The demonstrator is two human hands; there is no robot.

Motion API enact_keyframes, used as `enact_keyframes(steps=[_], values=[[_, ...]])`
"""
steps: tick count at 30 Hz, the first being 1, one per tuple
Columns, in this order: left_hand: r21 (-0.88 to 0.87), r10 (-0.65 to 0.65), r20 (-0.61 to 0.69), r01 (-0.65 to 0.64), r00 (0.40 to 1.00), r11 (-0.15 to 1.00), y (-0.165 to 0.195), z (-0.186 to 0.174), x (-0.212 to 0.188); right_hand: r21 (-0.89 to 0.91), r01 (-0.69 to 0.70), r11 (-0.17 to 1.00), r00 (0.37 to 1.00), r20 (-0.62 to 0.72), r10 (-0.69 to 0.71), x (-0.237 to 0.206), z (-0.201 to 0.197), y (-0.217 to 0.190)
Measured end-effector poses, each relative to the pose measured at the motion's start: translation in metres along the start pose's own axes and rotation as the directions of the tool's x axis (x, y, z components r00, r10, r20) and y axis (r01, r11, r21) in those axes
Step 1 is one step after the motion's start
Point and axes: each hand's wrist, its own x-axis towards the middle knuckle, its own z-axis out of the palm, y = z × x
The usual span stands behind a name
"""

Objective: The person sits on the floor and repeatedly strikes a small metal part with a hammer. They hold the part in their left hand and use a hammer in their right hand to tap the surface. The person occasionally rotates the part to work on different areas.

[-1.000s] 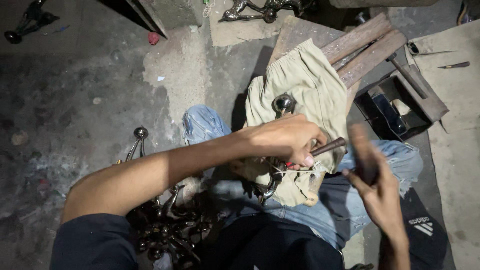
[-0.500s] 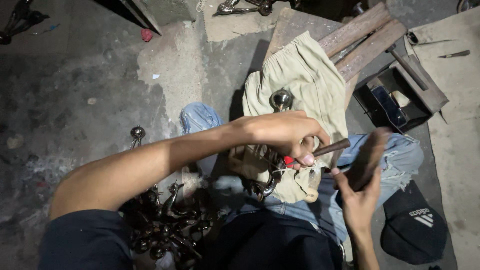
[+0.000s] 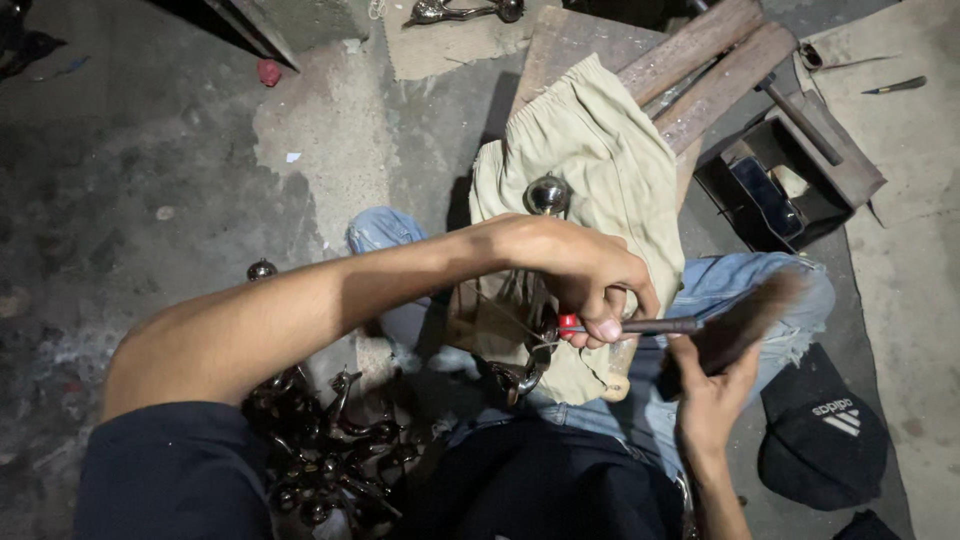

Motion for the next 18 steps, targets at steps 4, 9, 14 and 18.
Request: enact_keyframes(steps=[4,9,14,18], values=[[-0.084,0.045,0.053,-0.04,0.998,0.996,-0.005,-0.001,0.004,-0.235,0.146,0.961,0.989,0.052,-0.138,-0.006,0.004,0.001],[0.07,0.043,-0.062,-0.038,0.997,0.997,-0.003,0.003,-0.006,-0.228,0.148,0.962,0.989,0.014,-0.148,-0.009,0.009,-0.007],[0.193,0.077,-0.204,-0.037,0.976,0.98,0.004,0.009,-0.022,-0.087,-0.167,0.982,0.977,0.122,0.177,0.002,0.008,-0.022],[0.227,0.055,-0.369,0.033,0.928,0.973,0.006,0.017,-0.029,-0.121,0.019,0.992,0.962,0.272,0.015,0.021,0.008,-0.037]])
